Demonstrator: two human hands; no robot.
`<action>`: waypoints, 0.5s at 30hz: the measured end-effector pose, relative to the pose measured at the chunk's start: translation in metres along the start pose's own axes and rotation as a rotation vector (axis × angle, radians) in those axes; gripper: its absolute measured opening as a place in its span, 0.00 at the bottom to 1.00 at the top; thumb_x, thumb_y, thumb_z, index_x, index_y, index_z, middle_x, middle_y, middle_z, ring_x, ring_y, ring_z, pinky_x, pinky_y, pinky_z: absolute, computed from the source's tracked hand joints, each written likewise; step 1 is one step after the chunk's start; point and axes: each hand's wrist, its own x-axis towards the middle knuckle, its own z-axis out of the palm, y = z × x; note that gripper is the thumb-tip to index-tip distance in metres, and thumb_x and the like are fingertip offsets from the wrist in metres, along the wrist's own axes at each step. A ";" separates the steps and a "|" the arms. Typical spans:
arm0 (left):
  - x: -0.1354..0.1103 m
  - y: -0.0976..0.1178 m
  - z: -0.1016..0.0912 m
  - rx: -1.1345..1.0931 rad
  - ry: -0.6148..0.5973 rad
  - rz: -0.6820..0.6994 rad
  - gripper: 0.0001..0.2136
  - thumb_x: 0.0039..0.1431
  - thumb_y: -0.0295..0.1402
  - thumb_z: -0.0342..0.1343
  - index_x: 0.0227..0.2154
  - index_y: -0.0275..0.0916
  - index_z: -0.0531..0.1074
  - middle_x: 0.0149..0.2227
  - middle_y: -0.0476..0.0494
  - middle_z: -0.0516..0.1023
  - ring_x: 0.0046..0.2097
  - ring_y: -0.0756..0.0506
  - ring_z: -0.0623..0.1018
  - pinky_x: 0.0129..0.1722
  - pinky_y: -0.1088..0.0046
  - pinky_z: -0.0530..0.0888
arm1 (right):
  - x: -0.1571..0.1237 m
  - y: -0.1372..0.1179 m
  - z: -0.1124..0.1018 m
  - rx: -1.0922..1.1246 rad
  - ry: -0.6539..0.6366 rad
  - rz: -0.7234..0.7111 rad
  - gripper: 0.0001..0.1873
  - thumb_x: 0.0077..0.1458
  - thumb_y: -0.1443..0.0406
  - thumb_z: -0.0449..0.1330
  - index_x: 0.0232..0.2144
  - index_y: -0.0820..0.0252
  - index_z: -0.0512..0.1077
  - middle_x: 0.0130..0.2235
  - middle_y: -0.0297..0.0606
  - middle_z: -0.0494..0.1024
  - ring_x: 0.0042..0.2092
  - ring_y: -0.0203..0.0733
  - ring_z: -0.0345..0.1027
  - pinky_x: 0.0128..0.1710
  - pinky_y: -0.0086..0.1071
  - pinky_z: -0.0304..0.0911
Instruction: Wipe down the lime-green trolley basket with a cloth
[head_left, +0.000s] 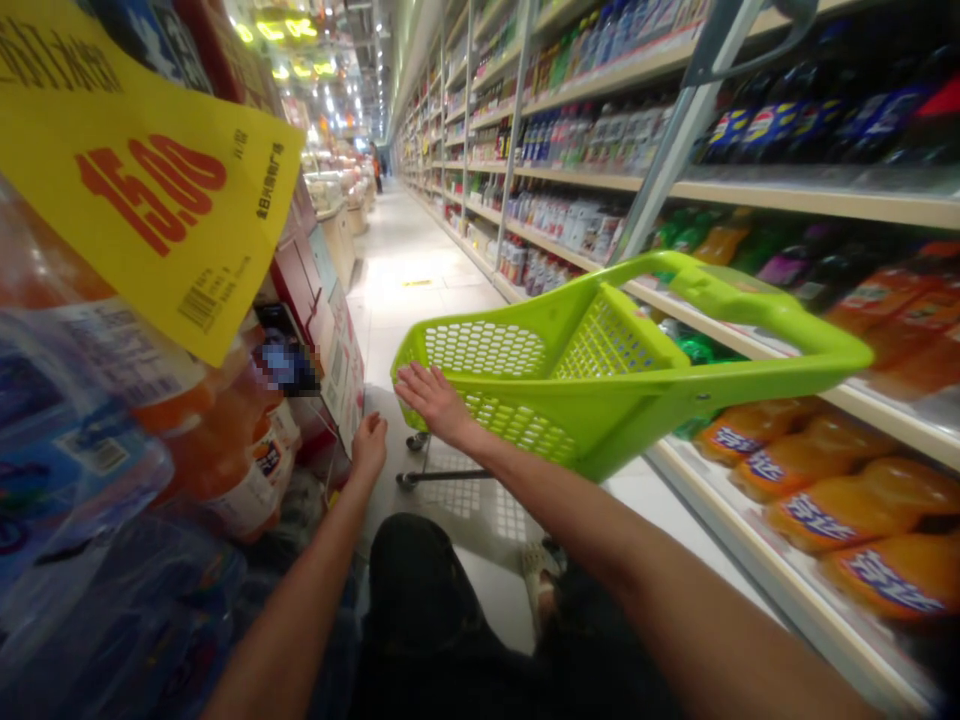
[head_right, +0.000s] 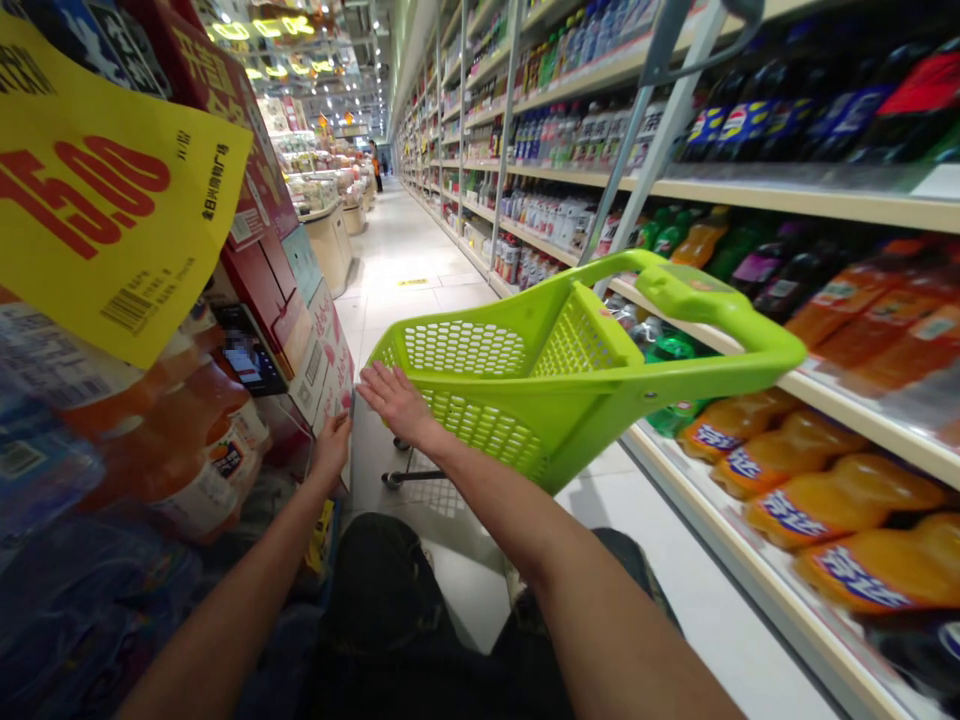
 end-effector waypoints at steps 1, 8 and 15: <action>0.003 -0.003 -0.002 0.064 0.004 0.030 0.15 0.54 0.34 0.49 0.44 0.34 0.68 0.47 0.37 0.74 0.49 0.44 0.73 0.49 0.66 0.66 | 0.006 0.002 0.006 -0.020 -0.019 -0.042 0.18 0.59 0.72 0.47 0.51 0.62 0.65 0.57 0.46 0.64 0.62 0.46 0.47 0.59 0.50 0.47; -0.005 -0.016 0.003 0.315 -0.106 0.094 0.15 0.54 0.30 0.51 0.45 0.34 0.69 0.48 0.37 0.74 0.49 0.44 0.73 0.51 0.67 0.67 | -0.021 0.004 0.060 -0.098 -0.207 -0.097 0.15 0.58 0.70 0.50 0.47 0.66 0.69 0.54 0.49 0.67 0.59 0.48 0.56 0.56 0.49 0.56; -0.007 -0.030 0.006 0.572 -0.118 0.180 0.18 0.54 0.29 0.50 0.48 0.32 0.66 0.50 0.35 0.72 0.53 0.43 0.70 0.53 0.65 0.65 | -0.045 0.000 0.059 -0.057 -0.175 -0.037 0.15 0.59 0.70 0.49 0.47 0.62 0.69 0.53 0.46 0.69 0.58 0.46 0.57 0.54 0.45 0.59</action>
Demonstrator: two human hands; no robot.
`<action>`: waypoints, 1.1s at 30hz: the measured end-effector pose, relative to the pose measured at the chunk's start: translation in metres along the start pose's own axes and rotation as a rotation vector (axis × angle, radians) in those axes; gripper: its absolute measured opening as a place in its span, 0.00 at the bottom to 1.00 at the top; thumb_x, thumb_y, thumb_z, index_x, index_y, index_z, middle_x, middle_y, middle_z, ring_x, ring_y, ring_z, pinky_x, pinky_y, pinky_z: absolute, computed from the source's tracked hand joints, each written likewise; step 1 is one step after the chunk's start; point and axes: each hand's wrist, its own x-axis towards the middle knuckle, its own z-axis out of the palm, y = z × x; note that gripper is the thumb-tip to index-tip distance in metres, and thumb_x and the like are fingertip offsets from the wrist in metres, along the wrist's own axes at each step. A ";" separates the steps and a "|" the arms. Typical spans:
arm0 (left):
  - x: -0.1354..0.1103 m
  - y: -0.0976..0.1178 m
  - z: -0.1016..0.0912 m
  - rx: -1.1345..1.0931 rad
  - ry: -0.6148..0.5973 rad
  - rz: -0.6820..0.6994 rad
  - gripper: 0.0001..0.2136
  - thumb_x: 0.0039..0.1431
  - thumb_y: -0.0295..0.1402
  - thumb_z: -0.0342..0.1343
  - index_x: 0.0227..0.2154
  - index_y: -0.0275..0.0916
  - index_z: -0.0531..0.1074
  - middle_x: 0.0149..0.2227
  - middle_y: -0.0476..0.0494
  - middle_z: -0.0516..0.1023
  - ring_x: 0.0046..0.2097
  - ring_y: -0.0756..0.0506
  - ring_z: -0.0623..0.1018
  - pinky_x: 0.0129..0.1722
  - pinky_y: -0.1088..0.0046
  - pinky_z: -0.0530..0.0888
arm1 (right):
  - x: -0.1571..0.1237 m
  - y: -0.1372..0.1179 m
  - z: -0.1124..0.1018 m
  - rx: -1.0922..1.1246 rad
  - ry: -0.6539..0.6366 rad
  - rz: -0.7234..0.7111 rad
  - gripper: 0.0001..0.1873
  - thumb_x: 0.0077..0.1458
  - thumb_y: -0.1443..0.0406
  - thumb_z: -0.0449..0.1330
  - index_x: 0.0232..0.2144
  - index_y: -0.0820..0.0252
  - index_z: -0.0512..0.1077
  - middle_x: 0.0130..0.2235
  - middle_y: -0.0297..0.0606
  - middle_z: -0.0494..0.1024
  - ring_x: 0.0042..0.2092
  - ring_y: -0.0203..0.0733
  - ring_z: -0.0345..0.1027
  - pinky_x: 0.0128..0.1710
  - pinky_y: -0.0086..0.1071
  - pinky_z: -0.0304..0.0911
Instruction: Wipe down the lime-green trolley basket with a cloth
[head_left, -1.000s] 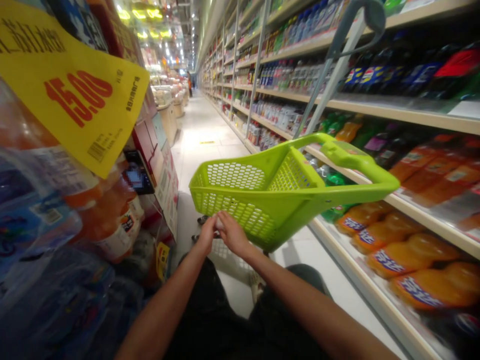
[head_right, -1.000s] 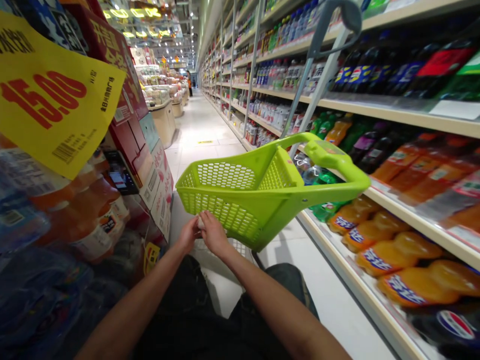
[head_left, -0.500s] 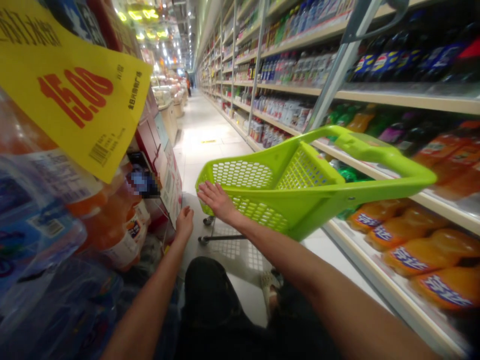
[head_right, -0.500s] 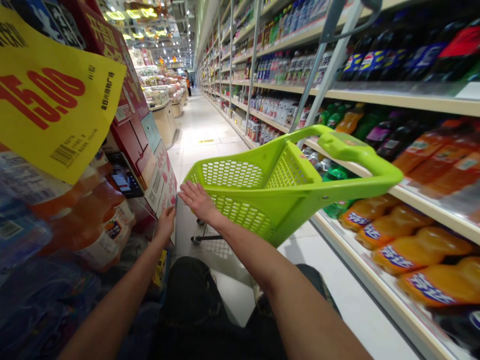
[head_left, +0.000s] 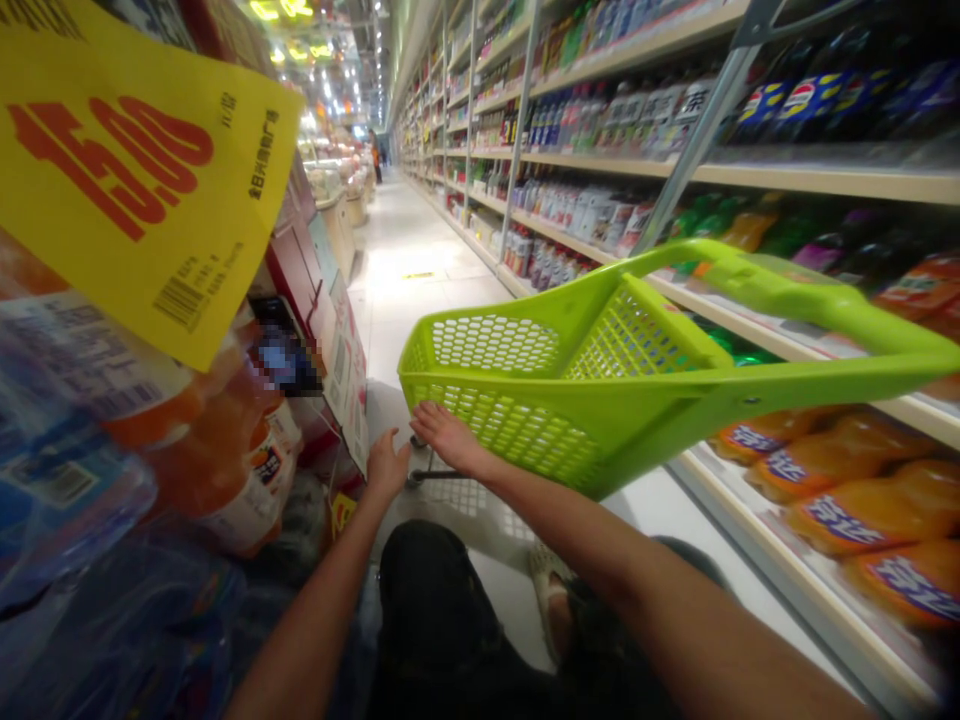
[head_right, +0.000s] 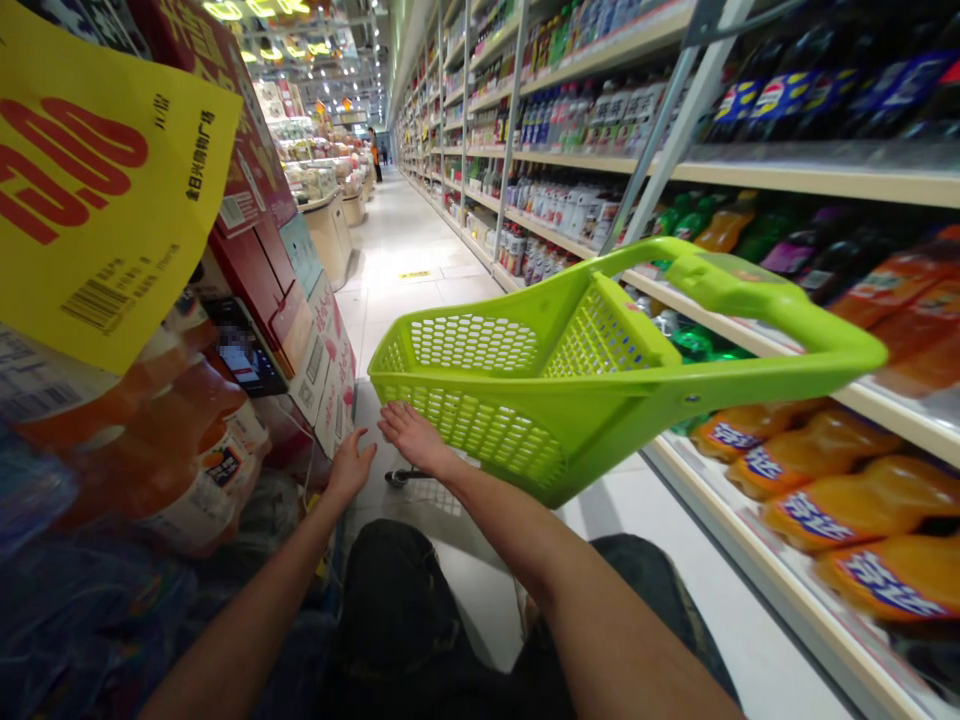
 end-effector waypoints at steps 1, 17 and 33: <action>0.002 0.000 0.000 0.039 0.027 0.041 0.18 0.53 0.29 0.50 0.49 0.32 0.65 0.51 0.35 0.71 0.53 0.42 0.70 0.54 0.64 0.64 | 0.005 0.001 -0.008 0.001 0.071 0.024 0.16 0.60 0.69 0.48 0.48 0.61 0.68 0.54 0.45 0.68 0.59 0.45 0.55 0.55 0.45 0.58; -0.014 0.046 -0.002 0.521 -0.112 0.272 0.27 0.53 0.27 0.46 0.58 0.30 0.54 0.63 0.34 0.52 0.64 0.40 0.51 0.60 0.50 0.51 | -0.037 0.001 -0.014 0.064 0.063 0.077 0.15 0.59 0.71 0.48 0.46 0.62 0.69 0.53 0.46 0.69 0.60 0.45 0.53 0.55 0.46 0.58; -0.026 0.073 0.003 0.494 -0.080 0.360 0.27 0.51 0.26 0.47 0.56 0.29 0.57 0.62 0.31 0.54 0.63 0.38 0.53 0.59 0.47 0.52 | -0.069 0.013 -0.024 0.032 0.037 0.141 0.16 0.58 0.73 0.49 0.47 0.63 0.68 0.55 0.46 0.67 0.60 0.43 0.52 0.56 0.47 0.56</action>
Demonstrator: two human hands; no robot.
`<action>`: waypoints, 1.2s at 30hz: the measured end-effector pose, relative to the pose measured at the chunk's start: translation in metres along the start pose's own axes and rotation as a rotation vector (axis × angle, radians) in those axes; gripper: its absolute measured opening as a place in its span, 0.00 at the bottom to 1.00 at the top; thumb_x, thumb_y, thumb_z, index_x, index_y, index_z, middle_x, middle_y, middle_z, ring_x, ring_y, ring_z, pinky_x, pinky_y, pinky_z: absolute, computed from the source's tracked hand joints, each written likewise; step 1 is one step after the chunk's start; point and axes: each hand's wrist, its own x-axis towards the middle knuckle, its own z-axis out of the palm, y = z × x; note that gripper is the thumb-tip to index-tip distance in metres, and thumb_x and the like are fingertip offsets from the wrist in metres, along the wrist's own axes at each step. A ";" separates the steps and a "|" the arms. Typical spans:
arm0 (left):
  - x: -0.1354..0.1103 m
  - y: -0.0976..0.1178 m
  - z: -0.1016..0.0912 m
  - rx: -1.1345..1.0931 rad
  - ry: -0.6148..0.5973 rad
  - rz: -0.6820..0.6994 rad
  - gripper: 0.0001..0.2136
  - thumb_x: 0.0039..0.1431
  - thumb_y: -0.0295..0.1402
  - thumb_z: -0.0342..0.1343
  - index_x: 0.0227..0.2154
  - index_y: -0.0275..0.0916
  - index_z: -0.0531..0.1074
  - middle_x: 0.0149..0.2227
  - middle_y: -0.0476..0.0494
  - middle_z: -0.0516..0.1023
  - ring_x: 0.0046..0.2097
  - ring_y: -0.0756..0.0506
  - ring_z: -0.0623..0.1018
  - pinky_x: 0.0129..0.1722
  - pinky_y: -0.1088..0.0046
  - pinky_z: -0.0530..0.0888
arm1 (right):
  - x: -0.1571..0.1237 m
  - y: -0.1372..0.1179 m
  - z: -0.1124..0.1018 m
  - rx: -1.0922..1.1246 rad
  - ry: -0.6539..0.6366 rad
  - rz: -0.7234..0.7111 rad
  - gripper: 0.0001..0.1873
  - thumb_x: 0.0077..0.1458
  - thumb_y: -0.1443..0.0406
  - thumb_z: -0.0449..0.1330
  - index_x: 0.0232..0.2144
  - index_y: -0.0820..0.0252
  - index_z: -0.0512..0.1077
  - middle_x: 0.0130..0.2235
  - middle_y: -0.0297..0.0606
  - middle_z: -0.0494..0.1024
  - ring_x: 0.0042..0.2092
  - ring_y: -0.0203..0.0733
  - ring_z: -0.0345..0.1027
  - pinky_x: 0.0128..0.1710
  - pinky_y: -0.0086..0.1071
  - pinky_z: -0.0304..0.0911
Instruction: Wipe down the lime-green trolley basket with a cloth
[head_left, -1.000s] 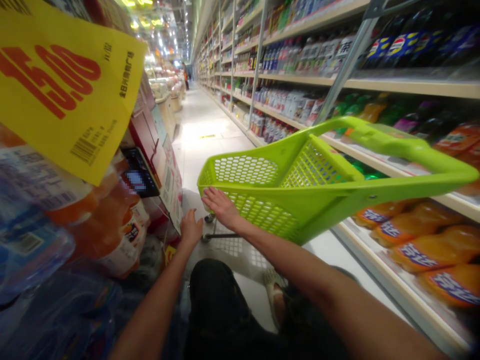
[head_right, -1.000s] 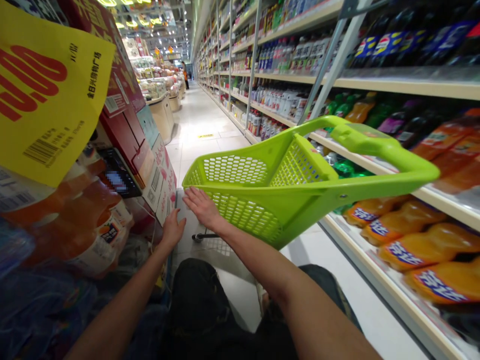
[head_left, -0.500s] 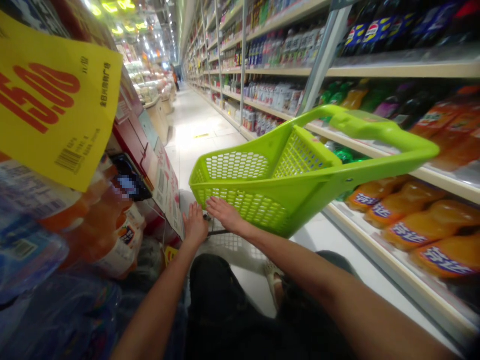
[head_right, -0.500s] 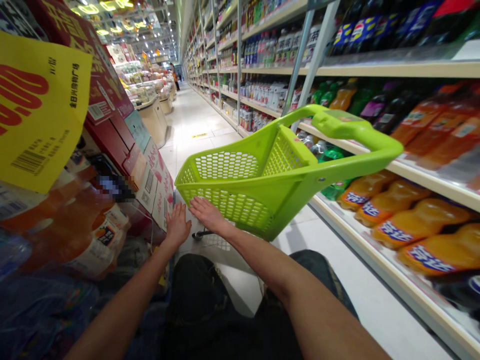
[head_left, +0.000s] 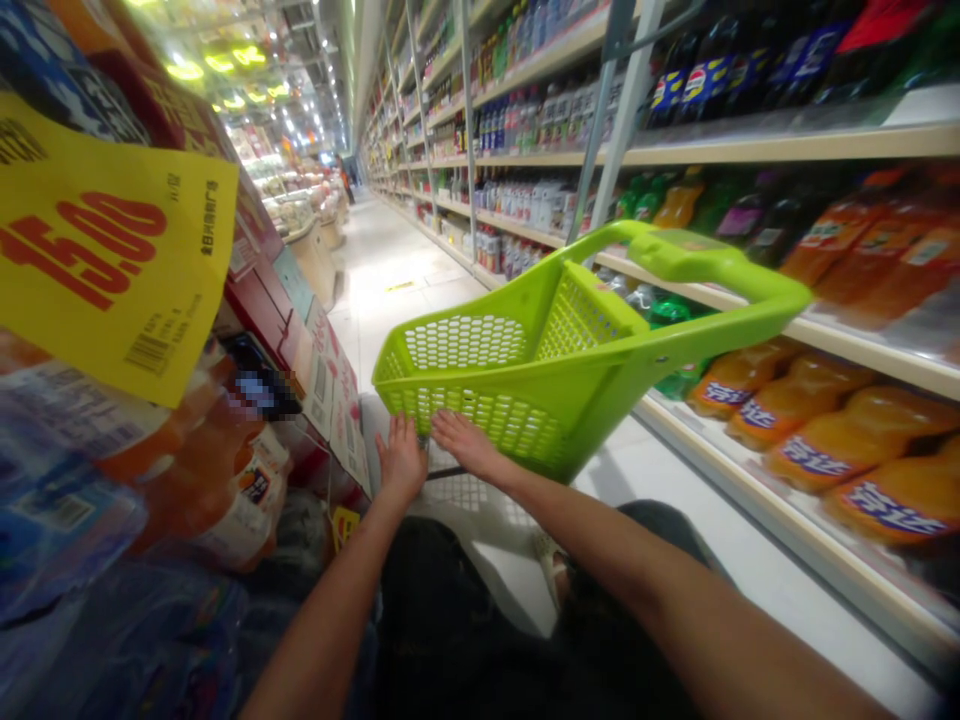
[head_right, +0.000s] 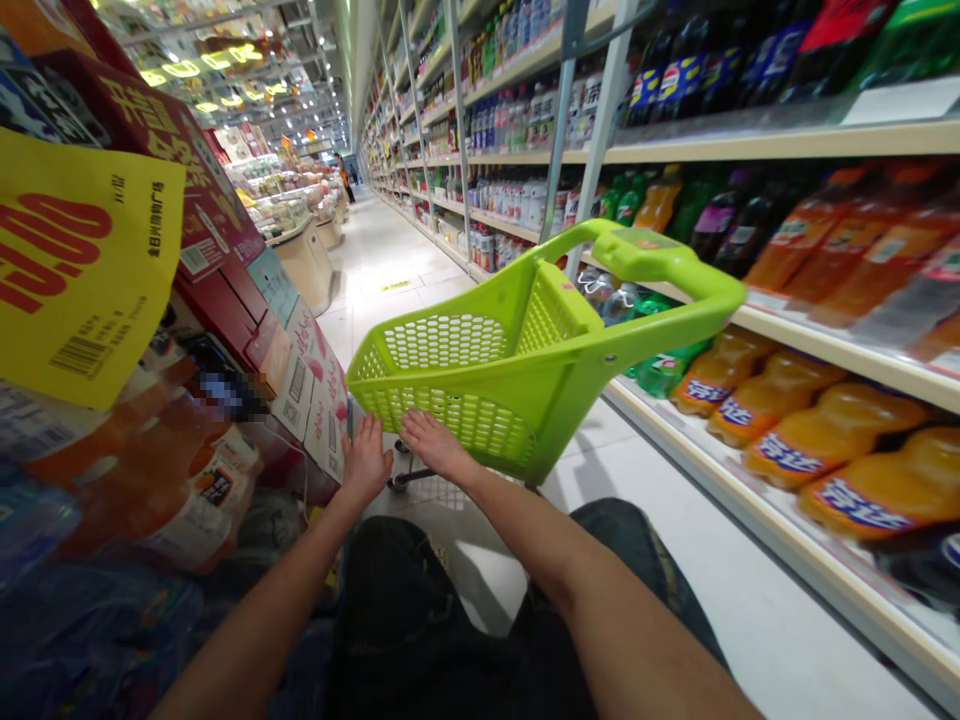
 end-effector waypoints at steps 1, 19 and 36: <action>0.000 0.001 -0.001 -0.001 0.000 -0.002 0.27 0.51 0.26 0.46 0.56 0.29 0.57 0.61 0.30 0.55 0.63 0.38 0.53 0.59 0.47 0.52 | 0.002 -0.002 -0.008 0.010 0.046 -0.006 0.17 0.59 0.73 0.48 0.48 0.62 0.67 0.55 0.45 0.67 0.61 0.42 0.51 0.56 0.46 0.55; 0.001 0.048 -0.009 0.045 -0.016 0.142 0.29 0.51 0.25 0.44 0.59 0.29 0.53 0.64 0.35 0.49 0.64 0.40 0.50 0.60 0.48 0.47 | -0.032 0.021 -0.034 -0.037 0.074 0.038 0.16 0.58 0.72 0.49 0.47 0.62 0.69 0.54 0.47 0.68 0.60 0.44 0.52 0.55 0.48 0.57; -0.017 0.088 0.011 0.036 -0.024 0.209 0.30 0.50 0.27 0.46 0.59 0.31 0.52 0.64 0.37 0.46 0.65 0.41 0.46 0.61 0.49 0.44 | -0.060 0.039 -0.069 -0.011 0.049 0.147 0.19 0.56 0.74 0.49 0.49 0.61 0.67 0.56 0.45 0.65 0.62 0.46 0.49 0.56 0.49 0.54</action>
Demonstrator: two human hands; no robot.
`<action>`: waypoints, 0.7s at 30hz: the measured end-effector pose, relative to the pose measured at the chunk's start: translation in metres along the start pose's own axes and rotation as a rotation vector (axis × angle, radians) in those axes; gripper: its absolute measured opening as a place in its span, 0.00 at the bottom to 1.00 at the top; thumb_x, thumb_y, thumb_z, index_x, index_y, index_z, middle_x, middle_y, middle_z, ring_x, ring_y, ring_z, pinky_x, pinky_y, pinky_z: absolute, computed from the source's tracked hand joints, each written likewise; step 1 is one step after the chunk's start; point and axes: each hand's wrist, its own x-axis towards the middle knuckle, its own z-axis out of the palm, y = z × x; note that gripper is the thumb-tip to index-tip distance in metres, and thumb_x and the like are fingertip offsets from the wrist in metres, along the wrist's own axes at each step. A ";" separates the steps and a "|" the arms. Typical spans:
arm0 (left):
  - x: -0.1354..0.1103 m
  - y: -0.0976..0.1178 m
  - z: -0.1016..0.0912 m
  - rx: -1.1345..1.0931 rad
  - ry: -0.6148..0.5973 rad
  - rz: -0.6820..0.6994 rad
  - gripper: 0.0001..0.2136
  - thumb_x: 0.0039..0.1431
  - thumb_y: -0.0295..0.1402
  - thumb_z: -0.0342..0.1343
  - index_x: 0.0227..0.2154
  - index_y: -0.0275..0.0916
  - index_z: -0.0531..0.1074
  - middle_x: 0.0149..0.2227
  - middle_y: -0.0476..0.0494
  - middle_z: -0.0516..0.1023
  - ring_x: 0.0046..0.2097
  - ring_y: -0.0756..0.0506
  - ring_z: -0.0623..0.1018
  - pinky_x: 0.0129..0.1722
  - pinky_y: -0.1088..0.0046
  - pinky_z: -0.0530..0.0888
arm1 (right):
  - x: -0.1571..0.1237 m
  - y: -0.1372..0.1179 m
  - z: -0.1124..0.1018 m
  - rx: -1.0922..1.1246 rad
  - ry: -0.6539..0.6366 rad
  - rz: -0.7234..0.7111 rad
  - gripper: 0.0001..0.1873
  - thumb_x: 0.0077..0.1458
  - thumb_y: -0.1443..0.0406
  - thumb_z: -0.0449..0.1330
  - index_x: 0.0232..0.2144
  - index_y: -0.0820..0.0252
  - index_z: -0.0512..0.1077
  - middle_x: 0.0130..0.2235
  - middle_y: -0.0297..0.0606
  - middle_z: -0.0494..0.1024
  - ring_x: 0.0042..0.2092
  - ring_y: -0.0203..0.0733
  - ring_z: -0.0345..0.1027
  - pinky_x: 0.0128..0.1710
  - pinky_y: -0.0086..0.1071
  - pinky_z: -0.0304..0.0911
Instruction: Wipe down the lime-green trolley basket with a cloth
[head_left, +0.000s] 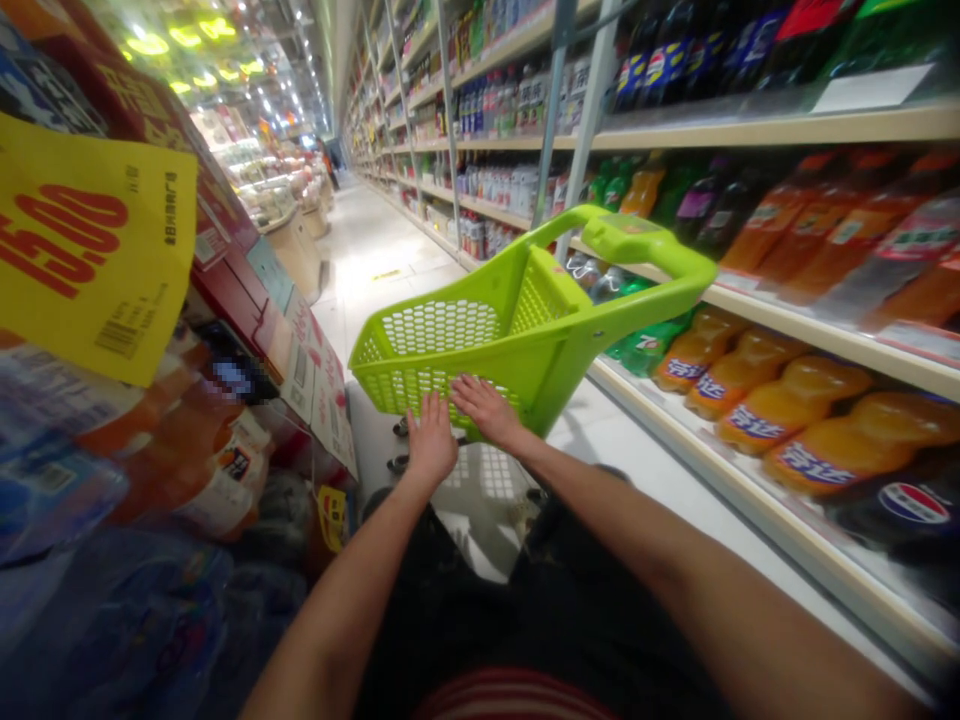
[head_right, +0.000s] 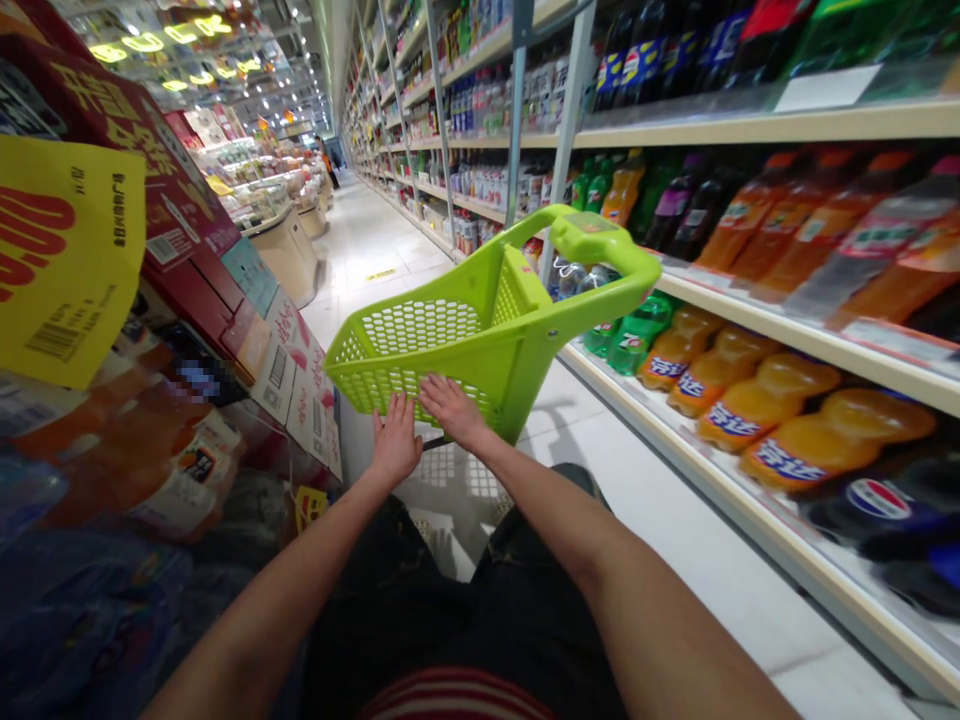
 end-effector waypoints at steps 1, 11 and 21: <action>-0.003 0.002 0.003 -0.007 -0.009 0.002 0.30 0.51 0.28 0.46 0.59 0.31 0.52 0.64 0.37 0.46 0.65 0.41 0.46 0.61 0.49 0.44 | -0.009 0.000 0.004 0.008 -0.033 -0.001 0.19 0.56 0.74 0.49 0.49 0.61 0.68 0.55 0.46 0.66 0.61 0.46 0.50 0.56 0.49 0.54; 0.011 0.008 -0.006 -0.086 0.027 -0.098 0.33 0.50 0.28 0.47 0.61 0.30 0.46 0.65 0.36 0.41 0.65 0.40 0.42 0.61 0.49 0.43 | 0.012 -0.008 -0.043 0.104 0.241 0.043 0.20 0.60 0.70 0.44 0.52 0.54 0.64 0.58 0.38 0.62 0.63 0.41 0.43 0.60 0.49 0.49; 0.009 0.011 0.001 -0.076 0.026 -0.069 0.33 0.50 0.28 0.47 0.60 0.29 0.48 0.65 0.35 0.42 0.65 0.40 0.43 0.61 0.50 0.42 | -0.025 0.010 -0.007 0.004 0.069 0.072 0.18 0.58 0.72 0.48 0.48 0.59 0.69 0.55 0.45 0.67 0.61 0.45 0.49 0.55 0.49 0.56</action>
